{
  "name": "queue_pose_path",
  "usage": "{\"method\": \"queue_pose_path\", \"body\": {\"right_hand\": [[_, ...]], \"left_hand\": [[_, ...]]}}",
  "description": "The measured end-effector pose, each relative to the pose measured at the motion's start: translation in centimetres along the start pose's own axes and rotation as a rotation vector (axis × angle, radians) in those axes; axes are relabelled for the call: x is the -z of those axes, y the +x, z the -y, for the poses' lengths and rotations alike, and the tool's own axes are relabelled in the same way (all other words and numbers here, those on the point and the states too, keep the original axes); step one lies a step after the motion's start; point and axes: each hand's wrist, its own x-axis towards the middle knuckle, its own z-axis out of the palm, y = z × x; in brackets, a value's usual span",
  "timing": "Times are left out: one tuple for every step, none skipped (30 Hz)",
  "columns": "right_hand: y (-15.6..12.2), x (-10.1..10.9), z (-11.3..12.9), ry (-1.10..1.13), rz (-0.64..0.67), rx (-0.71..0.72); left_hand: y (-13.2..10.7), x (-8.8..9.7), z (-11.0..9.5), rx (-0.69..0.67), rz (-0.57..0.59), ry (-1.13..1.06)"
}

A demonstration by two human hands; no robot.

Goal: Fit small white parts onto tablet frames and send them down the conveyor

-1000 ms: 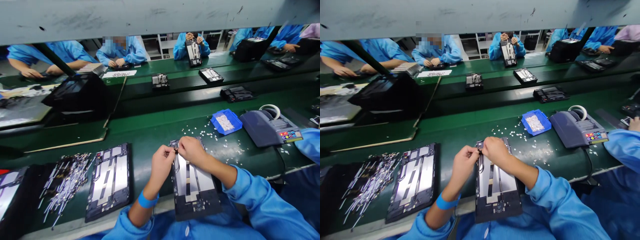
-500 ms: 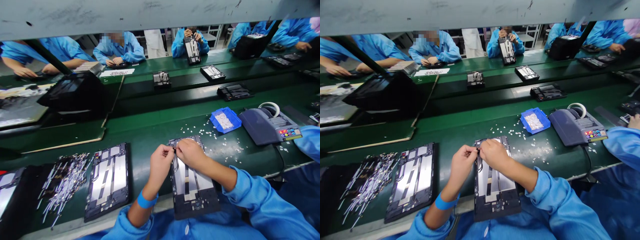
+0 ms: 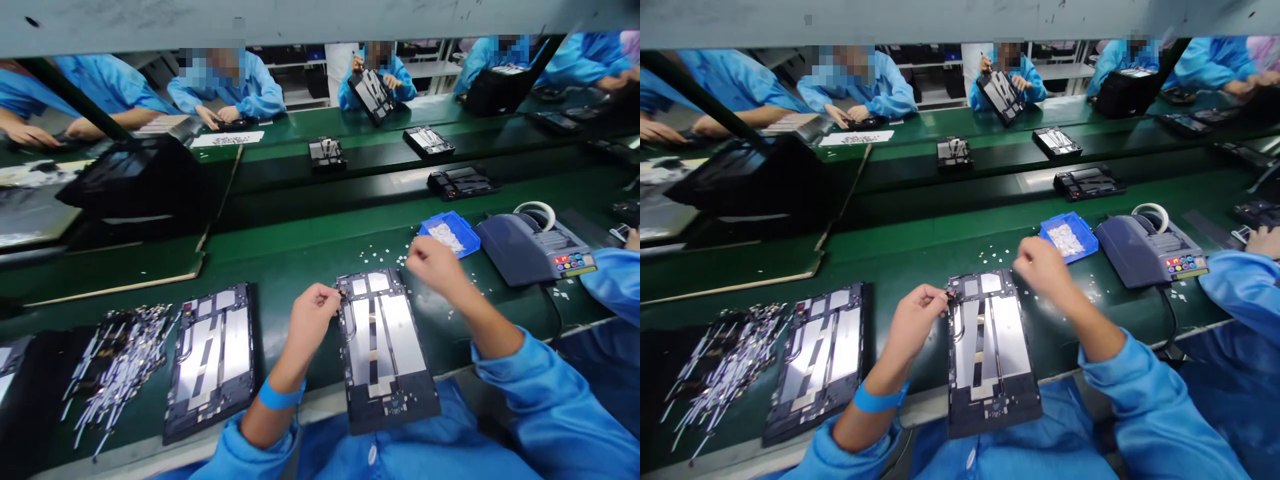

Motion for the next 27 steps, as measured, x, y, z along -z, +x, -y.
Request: {"method": "queue_pose_path", "body": {"right_hand": [[0.4, 1.2, -1.9, -0.088, -0.014, -0.128], [0.6, 2.1, -3.4, -0.165, -0.005, -0.236], [0.6, 2.7, -4.2, -0.213, 0.006, -0.308], [0.4, 2.9, -4.2, -0.214, 0.023, -0.326], [0.1, 2.8, -3.5, -0.164, 0.045, -0.29], [-0.3, 2.4, -2.2, -0.075, 0.072, -0.216], [-0.7, 1.8, -0.4, 0.03, 0.103, -0.126], [-1.0, 1.0, 1.7, 0.126, 0.142, -0.042], [-1.2, 0.1, 3.8, 0.193, 0.19, 0.02], [-1.1, -0.7, 5.7, 0.228, 0.235, 0.056], [-0.9, -1.5, 7.3, 0.23, 0.275, 0.071], [-0.5, -2.2, 8.6, 0.21, 0.309, 0.07], [0.0, -2.9, 9.4, 0.179, 0.337, 0.062], [0.5, -3.5, 9.8, 0.144, 0.36, 0.055], [1.0, -4.0, 10.0, 0.109, 0.378, 0.052], [1.4, -4.5, 10.0, 0.079, 0.391, 0.054], [1.7, -4.8, 9.9, 0.056, 0.399, 0.062], [1.8, -5.1, 9.8, 0.037, 0.402, 0.069], [1.9, -5.3, 9.7, 0.018, 0.403, 0.073], [1.9, -5.4, 9.7, 0.0, 0.404, 0.073], [1.8, -5.5, 9.7, -0.016, 0.405, 0.073], [1.8, -5.5, 9.7, -0.029, 0.408, 0.072], [1.8, -5.4, 9.8, -0.039, 0.415, 0.071], [1.9, -5.4, 9.9, -0.044, 0.428, 0.068], [2.0, -5.3, 10.0, -0.044, 0.446, 0.065], [2.2, -5.3, 10.1, -0.044, 0.465, 0.06], [2.3, -5.2, 10.1, -0.044, 0.484, 0.058]], "left_hand": [[0.1, 0.2, 0.1, 0.012, 0.007, -0.018], [0.1, 0.3, 0.2, 0.018, 0.008, -0.028], [0.1, 0.5, 0.2, 0.018, 0.005, -0.03], [0.0, 0.6, 0.2, 0.012, 0.002, -0.023], [-0.2, 0.8, 0.1, -0.001, 0.001, -0.007], [-0.4, 1.0, 0.0, -0.022, -0.001, 0.018], [-0.5, 1.2, -0.1, -0.05, -0.006, 0.053], [-0.6, 1.5, -0.1, -0.082, -0.02, 0.1], [-0.6, 1.8, -0.2, -0.121, -0.042, 0.16], [-0.5, 2.1, -0.2, -0.163, -0.069, 0.232], [-0.4, 2.4, -0.1, -0.207, -0.092, 0.312], [-0.3, 2.7, 0.1, -0.253, -0.102, 0.394], [-0.1, 2.9, 0.3, -0.303, -0.094, 0.471], [0.1, 3.0, 0.5, -0.358, -0.073, 0.538], [0.2, 3.0, 0.7, -0.416, -0.043, 0.592], [0.3, 3.0, 1.0, -0.474, -0.014, 0.636], [0.4, 2.9, 1.2, -0.528, 0.011, 0.674], [0.4, 2.8, 1.5, -0.575, 0.031, 0.711], [0.5, 2.7, 1.6, -0.611, 0.045, 0.746], [0.6, 2.6, 1.8, -0.637, 0.056, 0.78], [0.6, 2.5, 1.9, -0.659, 0.065, 0.813], [0.7, 2.4, 1.9, -0.678, 0.073, 0.843], [0.8, 2.3, 1.9, -0.694, 0.079, 0.871], [0.9, 2.3, 1.9, -0.709, 0.085, 0.899], [1.0, 2.2, 1.8, -0.722, 0.096, 0.929], [1.0, 2.2, 1.7, -0.733, 0.109, 0.962], [1.1, 2.2, 1.6, -0.74, 0.123, 0.997]]}}
